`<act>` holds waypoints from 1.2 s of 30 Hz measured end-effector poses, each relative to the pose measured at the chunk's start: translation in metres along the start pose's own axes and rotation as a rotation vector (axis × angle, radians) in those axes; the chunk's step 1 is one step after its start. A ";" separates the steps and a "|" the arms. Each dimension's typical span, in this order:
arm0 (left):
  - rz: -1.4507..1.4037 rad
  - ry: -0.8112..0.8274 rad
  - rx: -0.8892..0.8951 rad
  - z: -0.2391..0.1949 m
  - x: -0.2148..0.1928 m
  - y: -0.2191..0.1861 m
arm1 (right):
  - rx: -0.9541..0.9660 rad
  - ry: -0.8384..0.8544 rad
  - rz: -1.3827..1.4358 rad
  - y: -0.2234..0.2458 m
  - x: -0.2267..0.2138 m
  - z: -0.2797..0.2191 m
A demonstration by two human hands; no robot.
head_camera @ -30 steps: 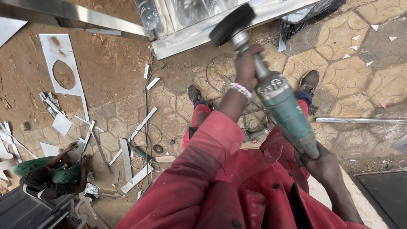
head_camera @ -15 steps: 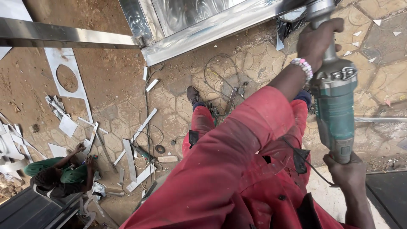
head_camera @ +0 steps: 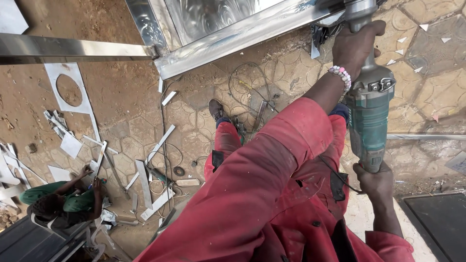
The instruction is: Using an angle grinder with a brush attachment to polish and finish the surfaces of a stainless steel fabrication.
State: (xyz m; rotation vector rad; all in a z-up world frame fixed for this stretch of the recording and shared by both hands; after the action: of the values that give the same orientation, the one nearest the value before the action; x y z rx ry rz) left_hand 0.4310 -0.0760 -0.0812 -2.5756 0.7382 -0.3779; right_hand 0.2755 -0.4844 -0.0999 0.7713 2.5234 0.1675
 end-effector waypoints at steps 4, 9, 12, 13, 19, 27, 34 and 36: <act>0.052 -0.042 0.007 0.001 0.000 -0.010 | -0.090 0.021 0.053 -0.008 0.003 0.039; 0.073 -0.073 -0.023 -0.002 -0.004 -0.015 | -0.119 0.034 0.066 -0.023 0.017 0.065; 0.106 -0.069 -0.041 -0.005 -0.008 -0.018 | -0.139 0.001 0.062 -0.032 0.023 0.077; 0.082 -0.069 -0.030 0.000 -0.009 -0.016 | -0.139 0.014 0.059 -0.031 0.025 0.077; 0.106 -0.045 -0.018 -0.006 -0.007 -0.026 | -0.124 0.059 0.073 -0.007 0.024 0.061; 0.110 -0.019 -0.055 0.005 -0.005 -0.012 | -0.117 0.052 0.062 -0.009 0.018 0.049; 0.097 0.016 -0.081 0.002 -0.004 -0.011 | -0.108 0.025 0.066 -0.013 0.018 0.036; 0.114 0.021 -0.098 -0.007 -0.006 -0.021 | -0.098 0.031 0.044 -0.008 0.018 0.034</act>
State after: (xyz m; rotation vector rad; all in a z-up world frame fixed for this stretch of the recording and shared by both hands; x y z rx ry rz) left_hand 0.4326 -0.0589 -0.0664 -2.6093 0.9274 -0.3413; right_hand 0.2756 -0.4819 -0.1385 0.7912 2.5074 0.3185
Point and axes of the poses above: each hand's wrist, its own z-axis towards the middle knuckle, its own x-axis out of the palm, y = z × x, the point moved 4 cm from there along z, towards the middle knuckle, and after that the axes turned 5 degrees about y, right-handed, at the moved point
